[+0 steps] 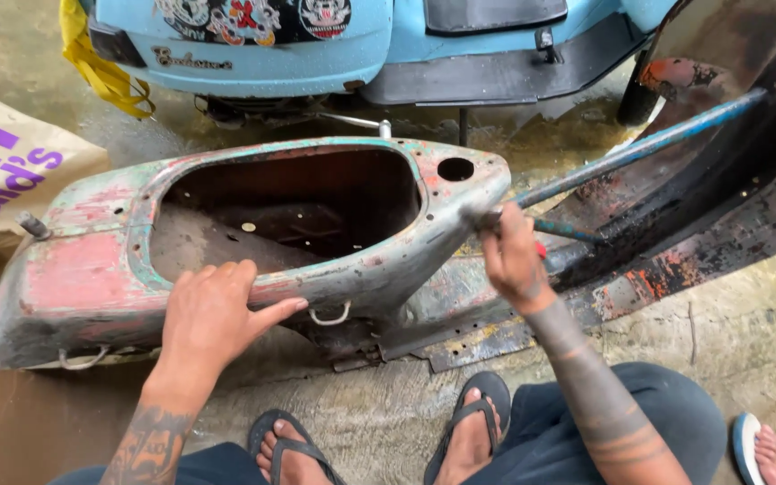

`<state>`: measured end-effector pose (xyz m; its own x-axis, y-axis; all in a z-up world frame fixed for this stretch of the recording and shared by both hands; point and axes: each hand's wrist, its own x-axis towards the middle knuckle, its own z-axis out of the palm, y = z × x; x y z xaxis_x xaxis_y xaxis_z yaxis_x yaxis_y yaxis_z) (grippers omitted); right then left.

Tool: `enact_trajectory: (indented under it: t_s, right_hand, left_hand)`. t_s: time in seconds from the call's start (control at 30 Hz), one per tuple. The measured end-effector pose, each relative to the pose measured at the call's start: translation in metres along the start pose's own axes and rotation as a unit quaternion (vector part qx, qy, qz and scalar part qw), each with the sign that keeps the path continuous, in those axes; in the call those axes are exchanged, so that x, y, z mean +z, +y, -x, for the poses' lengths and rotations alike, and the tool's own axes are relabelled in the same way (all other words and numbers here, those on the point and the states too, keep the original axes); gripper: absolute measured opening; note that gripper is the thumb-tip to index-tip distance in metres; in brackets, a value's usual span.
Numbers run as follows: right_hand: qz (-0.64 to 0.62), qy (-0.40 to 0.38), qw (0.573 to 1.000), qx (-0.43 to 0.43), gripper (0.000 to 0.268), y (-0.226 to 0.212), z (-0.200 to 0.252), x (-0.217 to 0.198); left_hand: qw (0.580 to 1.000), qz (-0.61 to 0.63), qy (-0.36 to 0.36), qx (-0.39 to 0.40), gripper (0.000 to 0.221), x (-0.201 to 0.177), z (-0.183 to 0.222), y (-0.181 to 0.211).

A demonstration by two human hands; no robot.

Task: The person is cleaning a metal scooter frame by scrubbing it vigorously with a wire brush to remove rust.

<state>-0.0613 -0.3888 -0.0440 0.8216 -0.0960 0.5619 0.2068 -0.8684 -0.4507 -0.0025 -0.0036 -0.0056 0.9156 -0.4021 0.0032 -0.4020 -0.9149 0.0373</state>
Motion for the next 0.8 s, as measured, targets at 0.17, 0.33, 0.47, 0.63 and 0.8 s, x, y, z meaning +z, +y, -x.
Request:
enact_trajectory:
  t_s: [0.17, 0.33, 0.47, 0.63, 0.8]
  right_hand:
    - [-0.031, 0.049, 0.998, 0.034, 0.010, 0.075, 0.010, 0.027]
    - [-0.078, 0.037, 0.996, -0.013, 0.010, 0.051, -0.001, 0.014]
    - [-0.061, 0.046, 0.997, 0.001, 0.011, 0.037, 0.011, 0.016]
    - [-0.045, 0.036, 0.998, -0.010, 0.015, 0.043, -0.001, 0.013]
    - [-0.109, 0.017, 0.994, -0.002, 0.015, -0.022, 0.001, 0.003]
  left_hand:
    - [1.000, -0.003, 0.016, 0.005, 0.071, 0.005, 0.001, -0.001]
    - [1.000, -0.010, 0.023, 0.010, 0.070, 0.007, -0.001, -0.001]
    - [0.999, -0.009, 0.037, 0.012, 0.071, 0.008, 0.000, -0.003]
    - [0.999, -0.016, 0.045, 0.012, 0.071, 0.010, -0.001, -0.002]
    - [1.000, 0.004, 0.023, 0.002, 0.070, 0.008, 0.001, -0.002]
